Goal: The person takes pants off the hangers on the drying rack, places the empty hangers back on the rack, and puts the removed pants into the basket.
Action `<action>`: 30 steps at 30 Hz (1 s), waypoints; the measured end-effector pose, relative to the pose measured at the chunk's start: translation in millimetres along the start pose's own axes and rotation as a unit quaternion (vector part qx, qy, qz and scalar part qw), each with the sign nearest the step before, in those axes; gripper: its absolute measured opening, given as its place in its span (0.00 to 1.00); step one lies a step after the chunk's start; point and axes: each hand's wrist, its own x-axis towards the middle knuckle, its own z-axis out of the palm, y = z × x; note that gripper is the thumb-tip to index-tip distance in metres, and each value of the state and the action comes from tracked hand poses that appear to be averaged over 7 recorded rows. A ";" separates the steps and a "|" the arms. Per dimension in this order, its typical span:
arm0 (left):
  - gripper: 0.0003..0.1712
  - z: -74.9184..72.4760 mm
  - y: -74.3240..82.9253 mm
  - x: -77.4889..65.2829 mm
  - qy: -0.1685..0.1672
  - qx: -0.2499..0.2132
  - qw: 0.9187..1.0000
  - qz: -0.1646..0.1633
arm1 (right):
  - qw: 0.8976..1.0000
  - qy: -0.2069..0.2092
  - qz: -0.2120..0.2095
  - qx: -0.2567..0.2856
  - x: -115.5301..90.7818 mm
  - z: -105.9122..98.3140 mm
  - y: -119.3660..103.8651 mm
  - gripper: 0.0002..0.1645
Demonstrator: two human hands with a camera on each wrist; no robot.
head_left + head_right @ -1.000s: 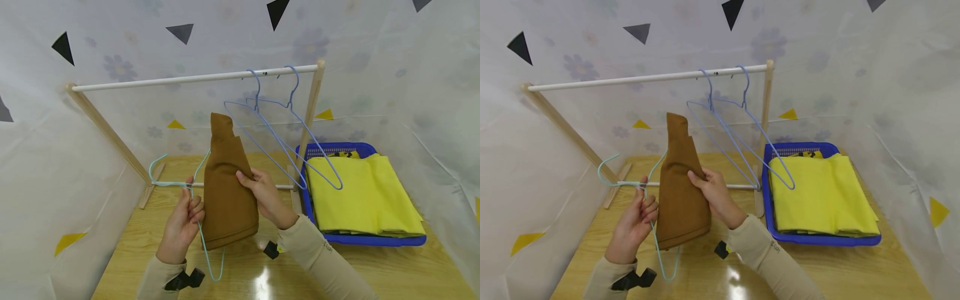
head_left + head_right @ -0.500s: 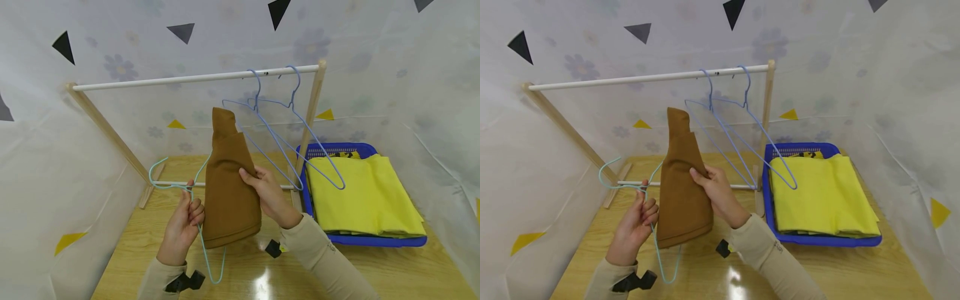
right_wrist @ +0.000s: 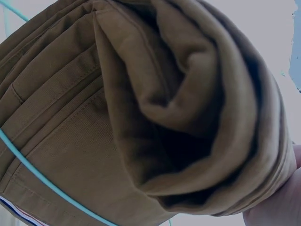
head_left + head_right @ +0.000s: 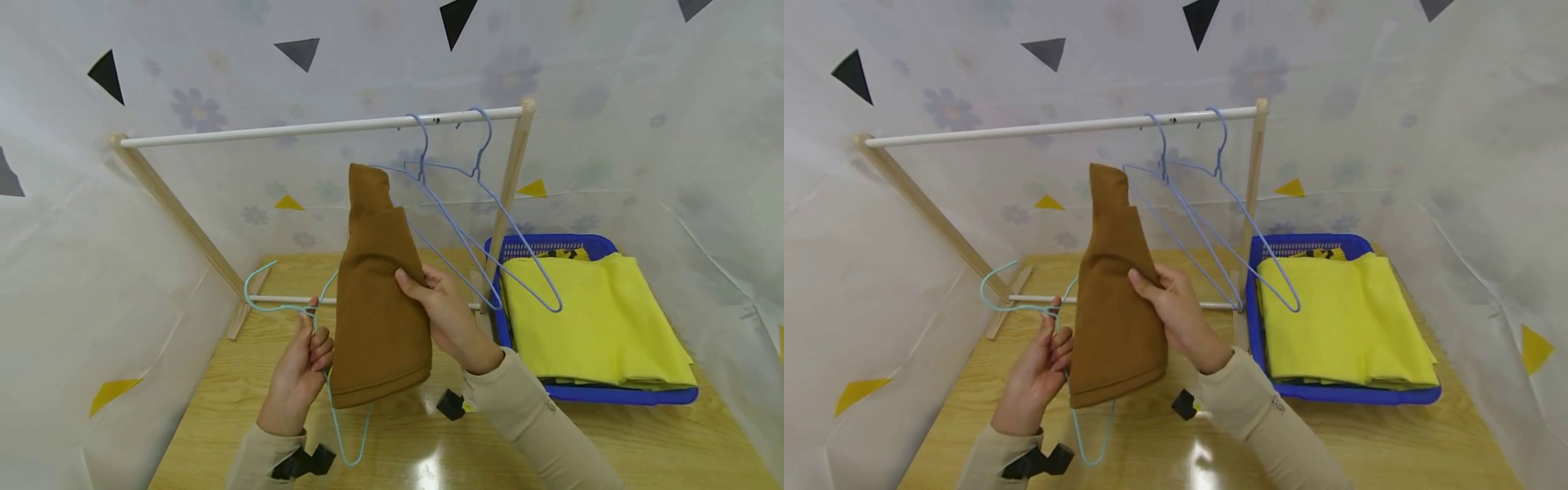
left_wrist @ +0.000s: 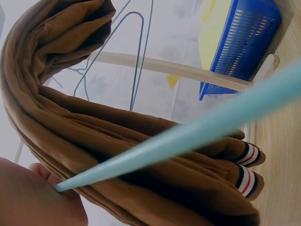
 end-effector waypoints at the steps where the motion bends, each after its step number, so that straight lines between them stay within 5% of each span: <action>1: 0.22 0.0 -0.4 -0.1 0.005 0.003 1.000 -0.001 | 1.000 0.002 0.000 0.000 -0.8 0.4 -1.3 0.20; 22: 0.27 -3.7 -1.3 -2.7 -0.002 0.023 1.000 0.000 | 1.000 -0.002 -0.012 0.006 -9.5 9.1 -21.5 0.20; 30: 0.16 -11.8 -2.2 -4.5 -0.052 -0.012 0.999 0.000 | 0.999 0.003 -0.039 -0.016 -6.8 6.9 -28.1 0.14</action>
